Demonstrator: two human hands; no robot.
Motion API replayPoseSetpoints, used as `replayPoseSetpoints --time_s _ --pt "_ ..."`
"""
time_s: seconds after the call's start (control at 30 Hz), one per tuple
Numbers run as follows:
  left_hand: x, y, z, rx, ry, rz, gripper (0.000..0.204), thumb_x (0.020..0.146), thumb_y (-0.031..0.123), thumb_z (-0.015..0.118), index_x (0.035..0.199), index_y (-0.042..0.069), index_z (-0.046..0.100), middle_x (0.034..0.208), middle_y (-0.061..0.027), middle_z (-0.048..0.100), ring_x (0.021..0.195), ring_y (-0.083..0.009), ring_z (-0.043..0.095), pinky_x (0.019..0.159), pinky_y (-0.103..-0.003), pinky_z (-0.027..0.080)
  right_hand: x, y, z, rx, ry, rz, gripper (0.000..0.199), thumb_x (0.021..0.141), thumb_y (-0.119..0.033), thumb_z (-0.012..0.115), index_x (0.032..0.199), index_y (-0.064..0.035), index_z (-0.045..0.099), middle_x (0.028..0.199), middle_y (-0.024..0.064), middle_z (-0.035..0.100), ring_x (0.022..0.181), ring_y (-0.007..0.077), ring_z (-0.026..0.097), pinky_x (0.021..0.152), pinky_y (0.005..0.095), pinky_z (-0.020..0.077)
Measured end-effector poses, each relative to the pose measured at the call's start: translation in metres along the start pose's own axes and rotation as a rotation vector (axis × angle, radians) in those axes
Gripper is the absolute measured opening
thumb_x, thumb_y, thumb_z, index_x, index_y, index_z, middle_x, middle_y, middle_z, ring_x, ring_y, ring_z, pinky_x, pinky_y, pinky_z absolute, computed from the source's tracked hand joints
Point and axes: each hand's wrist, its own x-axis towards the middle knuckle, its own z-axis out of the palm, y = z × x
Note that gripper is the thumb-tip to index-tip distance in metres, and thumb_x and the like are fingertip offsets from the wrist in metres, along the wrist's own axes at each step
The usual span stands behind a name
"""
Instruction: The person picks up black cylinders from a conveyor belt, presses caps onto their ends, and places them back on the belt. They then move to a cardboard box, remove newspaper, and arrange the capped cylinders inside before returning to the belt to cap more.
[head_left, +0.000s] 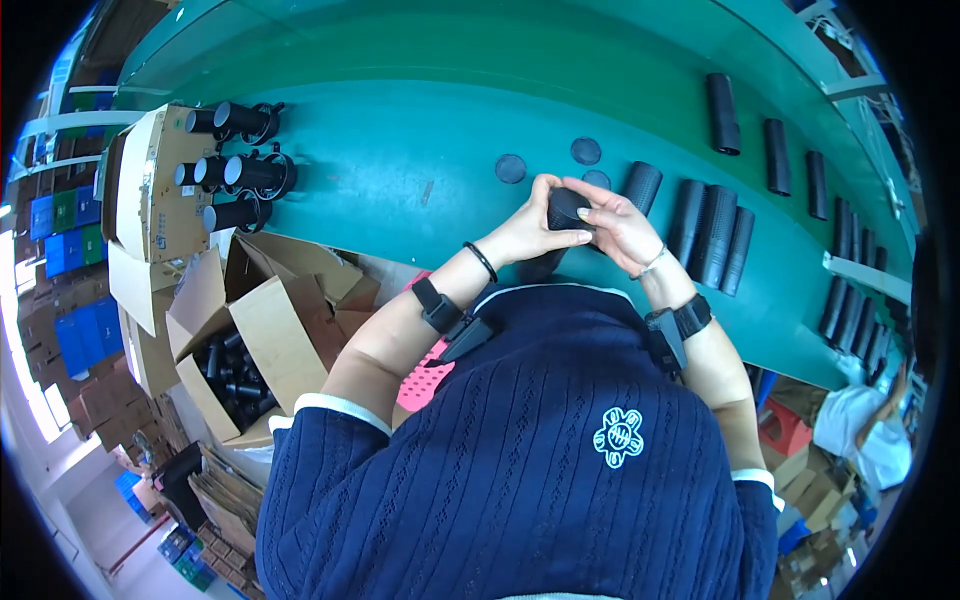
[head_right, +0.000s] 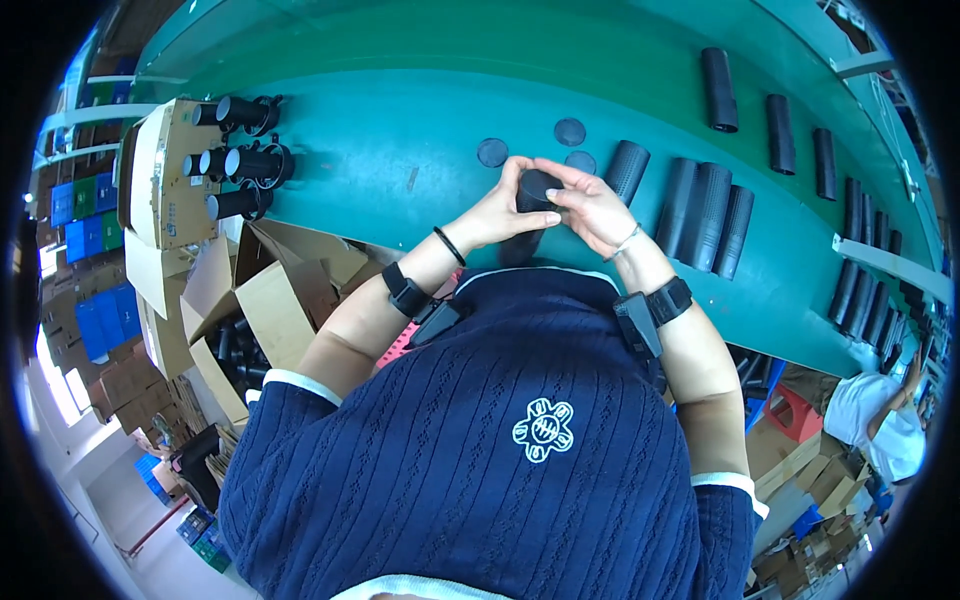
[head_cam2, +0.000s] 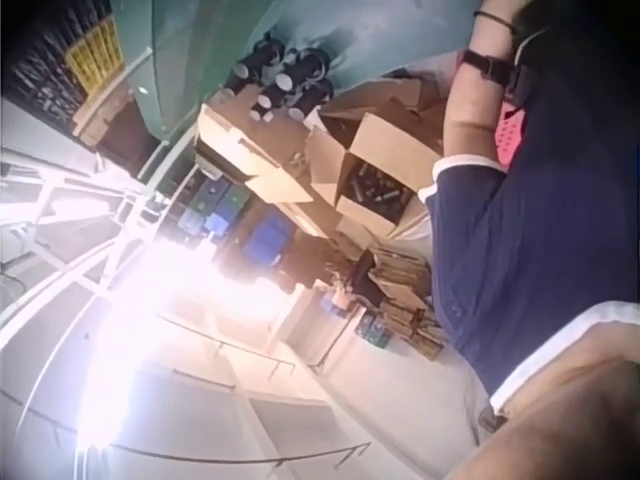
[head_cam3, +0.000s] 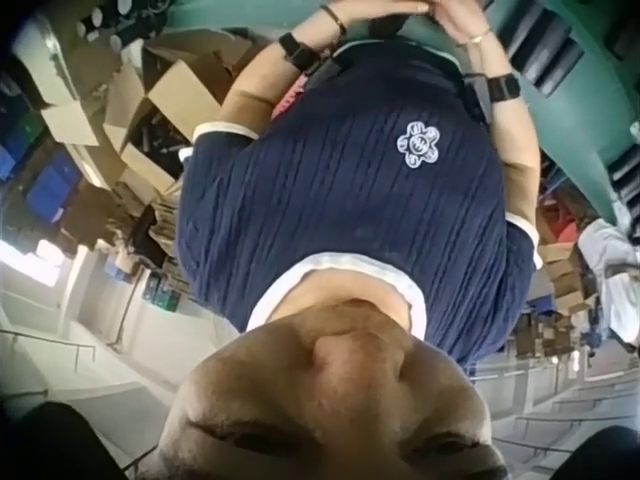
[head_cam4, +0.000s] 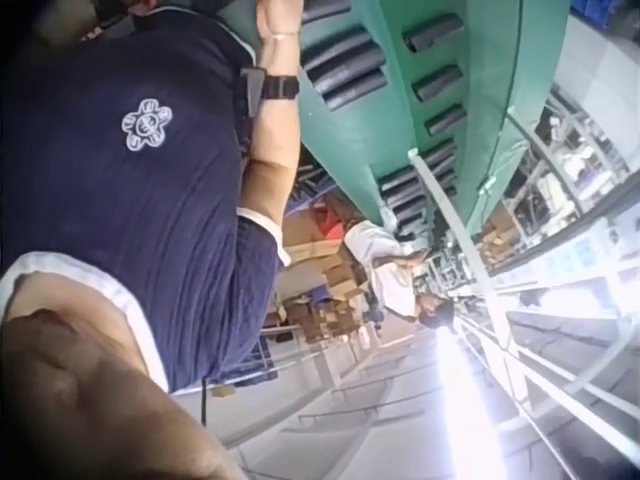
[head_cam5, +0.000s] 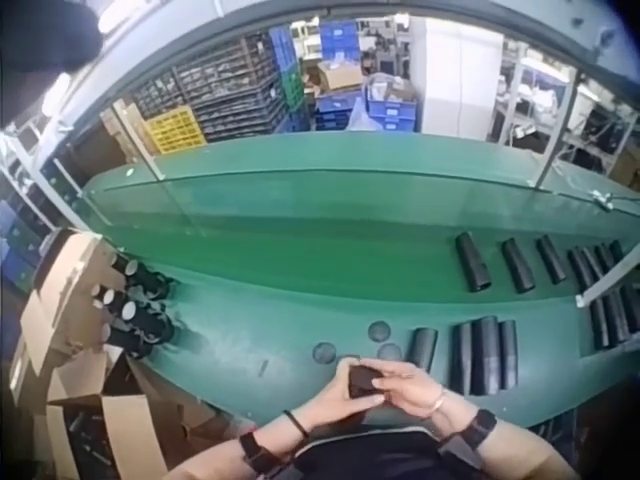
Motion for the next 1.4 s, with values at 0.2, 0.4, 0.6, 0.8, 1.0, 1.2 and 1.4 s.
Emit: replayPoseSetpoints --time_s 0.2,0.4,0.6,0.8,1.0,1.2,1.4 --pt "0.003 0.010 -0.020 0.226 -0.196 -0.054 0.067 0.072 0.038 0.081 0.114 -0.004 0.048 0.098 -0.0131 0.057 0.095 -0.0193 0.057 0.081 -0.030 0.046 0.002 -0.011 -0.015 -0.574 -0.083 0.023 0.042 0.088 -0.004 0.059 0.129 0.0021 0.054 0.116 0.0090 0.062 0.106 0.0125 0.058 0.092 0.0258 0.0461" --pt "-0.004 0.007 -0.025 0.291 -0.258 -0.070 0.062 0.072 0.040 0.080 0.108 -0.004 0.054 0.096 -0.0134 0.059 0.089 -0.0209 0.058 0.076 -0.032 0.046 0.009 -0.005 -0.018 -0.602 -0.169 0.057 0.047 0.082 0.000 0.065 0.127 0.0027 0.055 0.114 0.0105 0.063 0.101 0.0130 0.061 0.086 0.0255 0.0494" --pt "-0.010 0.003 -0.024 0.420 -0.317 -0.117 0.069 0.067 0.043 0.079 0.108 -0.007 0.053 0.102 -0.0231 0.060 0.099 -0.0327 0.060 0.084 -0.038 0.048 0.010 0.000 -0.010 -0.705 -0.171 0.084 0.046 0.076 -0.003 0.069 0.120 0.0051 0.056 0.106 0.0128 0.063 0.096 0.0153 0.062 0.085 0.0286 0.0516" --pt "-0.021 -0.009 -0.014 0.507 -0.349 -0.144 0.066 0.069 0.042 0.078 0.107 -0.005 0.053 0.100 -0.0222 0.060 0.097 -0.0333 0.061 0.081 -0.039 0.048 -0.003 0.014 0.006 -1.021 -0.182 -0.027 0.036 0.072 0.001 0.061 0.108 0.0066 0.058 0.084 0.0116 0.066 0.082 0.0129 0.064 0.072 0.0281 0.0537" --pt "-0.024 -0.012 -0.016 0.502 -0.413 -0.123 0.068 0.069 0.041 0.079 0.112 -0.004 0.050 0.102 -0.0217 0.060 0.097 -0.0335 0.060 0.083 -0.038 0.047 0.002 0.013 0.000 -1.242 -0.152 -0.173 0.034 0.071 0.001 0.051 0.103 -0.0022 0.064 0.078 0.0157 0.064 0.071 0.0259 0.064 0.071 0.0319 0.0513" --pt "-0.038 -0.011 -0.044 0.389 -0.253 -0.160 0.076 0.066 0.040 0.083 0.116 -0.003 0.045 0.105 -0.0208 0.057 0.099 -0.0302 0.058 0.085 -0.036 0.046 0.043 0.024 -0.044 -1.141 0.123 -0.273 0.035 0.075 0.002 0.048 0.107 -0.0010 0.064 0.095 0.0097 0.065 0.085 0.0195 0.062 0.078 0.0275 0.0491" --pt "-0.045 0.000 -0.075 0.265 0.040 -0.125 0.067 0.063 0.033 0.087 0.110 -0.003 0.055 0.102 -0.0146 0.061 0.096 -0.0223 0.060 0.086 -0.032 0.047 0.104 0.000 -0.057 -1.306 0.216 -0.045 0.035 0.077 0.000 0.054 0.110 -0.0033 0.064 0.099 0.0107 0.061 0.092 0.0227 0.061 0.078 0.0301 0.0486"
